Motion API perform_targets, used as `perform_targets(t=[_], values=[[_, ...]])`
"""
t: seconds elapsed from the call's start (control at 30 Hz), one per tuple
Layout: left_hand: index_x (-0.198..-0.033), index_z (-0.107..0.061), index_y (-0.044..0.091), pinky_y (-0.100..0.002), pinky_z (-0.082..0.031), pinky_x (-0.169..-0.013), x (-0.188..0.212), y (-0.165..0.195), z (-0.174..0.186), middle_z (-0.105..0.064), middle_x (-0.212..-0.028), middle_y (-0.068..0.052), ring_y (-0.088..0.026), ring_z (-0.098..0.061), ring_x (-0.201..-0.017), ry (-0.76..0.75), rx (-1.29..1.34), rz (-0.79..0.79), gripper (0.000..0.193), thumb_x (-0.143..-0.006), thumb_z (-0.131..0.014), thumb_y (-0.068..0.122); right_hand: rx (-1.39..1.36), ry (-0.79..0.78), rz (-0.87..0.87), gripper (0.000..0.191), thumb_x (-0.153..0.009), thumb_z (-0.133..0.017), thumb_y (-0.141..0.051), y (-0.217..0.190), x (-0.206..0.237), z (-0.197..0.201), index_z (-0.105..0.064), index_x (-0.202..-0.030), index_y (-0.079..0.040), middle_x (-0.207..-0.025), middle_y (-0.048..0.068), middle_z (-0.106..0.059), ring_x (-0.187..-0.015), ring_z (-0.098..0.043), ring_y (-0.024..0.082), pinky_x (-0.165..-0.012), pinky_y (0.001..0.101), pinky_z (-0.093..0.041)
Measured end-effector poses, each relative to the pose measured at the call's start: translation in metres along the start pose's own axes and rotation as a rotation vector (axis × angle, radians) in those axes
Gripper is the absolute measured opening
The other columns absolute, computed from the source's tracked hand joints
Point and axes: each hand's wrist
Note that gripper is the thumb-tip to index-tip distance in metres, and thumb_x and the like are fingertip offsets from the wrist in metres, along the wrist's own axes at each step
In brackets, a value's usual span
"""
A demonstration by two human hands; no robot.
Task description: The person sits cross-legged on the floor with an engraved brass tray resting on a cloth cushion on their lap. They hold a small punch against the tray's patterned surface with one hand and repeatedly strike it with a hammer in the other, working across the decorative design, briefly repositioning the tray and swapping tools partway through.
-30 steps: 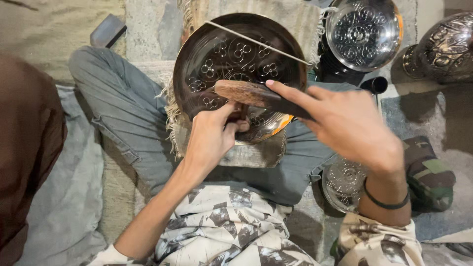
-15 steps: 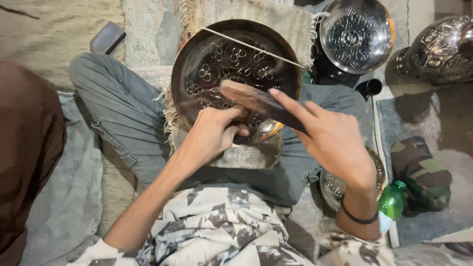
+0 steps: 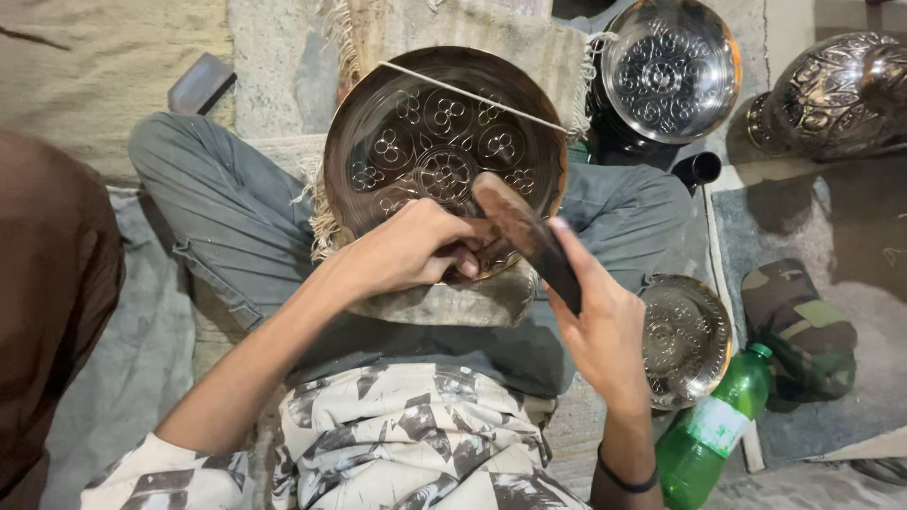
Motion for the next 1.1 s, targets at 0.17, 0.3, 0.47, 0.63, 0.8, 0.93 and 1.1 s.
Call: perform_targets(t=[0.17,0.3,0.47,0.63,0.8,0.93,1.1], values=[[-0.111,-0.069,0.001,-0.036,-0.059,-0.073,-0.003,0.000,0.002,-0.076,-0.086,-0.015,-0.029,-0.077,-0.081,-0.042,0.018,-0.018,0.042,-0.070,-0.067,-0.006,-0.001,0.067,0.155,0.065,-0.096,-0.070,-0.007,-0.003,0.009,0.002,-0.043,-0.155,-0.014,-0.131,0.025,-0.069,-0.115,-0.071,0.036,-0.097,0.0415,-0.053],[-0.108,-0.068,0.002,-0.036,-0.059,-0.071,-0.006,0.004,0.007,-0.075,-0.082,-0.013,-0.027,-0.078,-0.078,-0.129,0.048,0.014,0.040,-0.069,-0.066,-0.006,-0.102,0.144,0.004,0.065,-0.097,-0.072,-0.009,-0.005,0.014,0.002,-0.041,-0.154,-0.017,-0.112,0.020,-0.069,-0.097,-0.068,0.030,-0.087,0.0380,-0.056],[-0.112,-0.068,0.003,-0.038,-0.058,-0.072,-0.004,0.008,0.011,-0.076,-0.082,-0.013,-0.030,-0.077,-0.079,-0.083,0.020,-0.001,0.040,-0.073,-0.065,-0.003,-0.033,0.000,0.086,0.072,-0.091,-0.074,-0.007,0.003,0.017,-0.003,-0.043,-0.156,-0.014,-0.108,0.016,-0.074,-0.096,-0.074,0.024,-0.079,0.0337,-0.055],[-0.119,-0.068,0.004,-0.040,-0.057,-0.071,-0.001,0.004,0.008,-0.075,-0.084,-0.015,-0.035,-0.074,-0.080,-0.012,-0.005,0.045,0.048,-0.071,-0.065,-0.004,-0.272,0.075,-0.161,0.074,-0.094,-0.077,-0.008,0.008,0.005,0.011,-0.040,-0.159,-0.013,-0.088,0.007,-0.063,-0.075,-0.057,0.010,-0.067,0.0261,-0.050],[-0.122,-0.068,0.004,-0.041,-0.057,-0.076,-0.004,-0.001,0.007,-0.076,-0.091,-0.015,-0.035,-0.074,-0.086,-0.037,-0.038,0.001,0.055,-0.068,-0.063,-0.006,-0.299,0.247,-0.042,0.084,-0.096,-0.081,-0.009,-0.004,-0.002,0.015,-0.030,-0.162,-0.017,-0.087,0.005,-0.061,-0.076,-0.057,0.010,-0.070,0.0250,-0.048],[-0.121,-0.068,0.003,-0.044,-0.055,-0.074,-0.003,-0.002,0.006,-0.075,-0.094,-0.018,-0.037,-0.072,-0.086,-0.045,-0.077,-0.028,0.053,-0.069,-0.067,-0.005,-0.660,0.365,-0.230,0.087,-0.101,-0.072,-0.011,-0.008,0.007,-0.006,-0.014,-0.165,-0.019,-0.090,0.000,-0.062,-0.070,-0.060,0.010,-0.062,0.0258,-0.051],[-0.114,-0.069,0.003,-0.038,-0.059,-0.076,0.002,-0.005,0.005,-0.078,-0.087,-0.012,-0.029,-0.077,-0.083,-0.057,-0.030,0.025,0.049,-0.067,-0.063,-0.007,-0.120,0.137,0.102,0.078,-0.099,-0.074,-0.009,0.006,0.002,-0.002,-0.033,-0.164,-0.021,-0.103,0.014,-0.067,-0.087,-0.066,0.030,-0.080,0.0376,-0.056]])
Point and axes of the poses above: each hand's wrist, its own x-axis away from the middle knuckle, its own z-axis out of the back of the hand, y = z × x
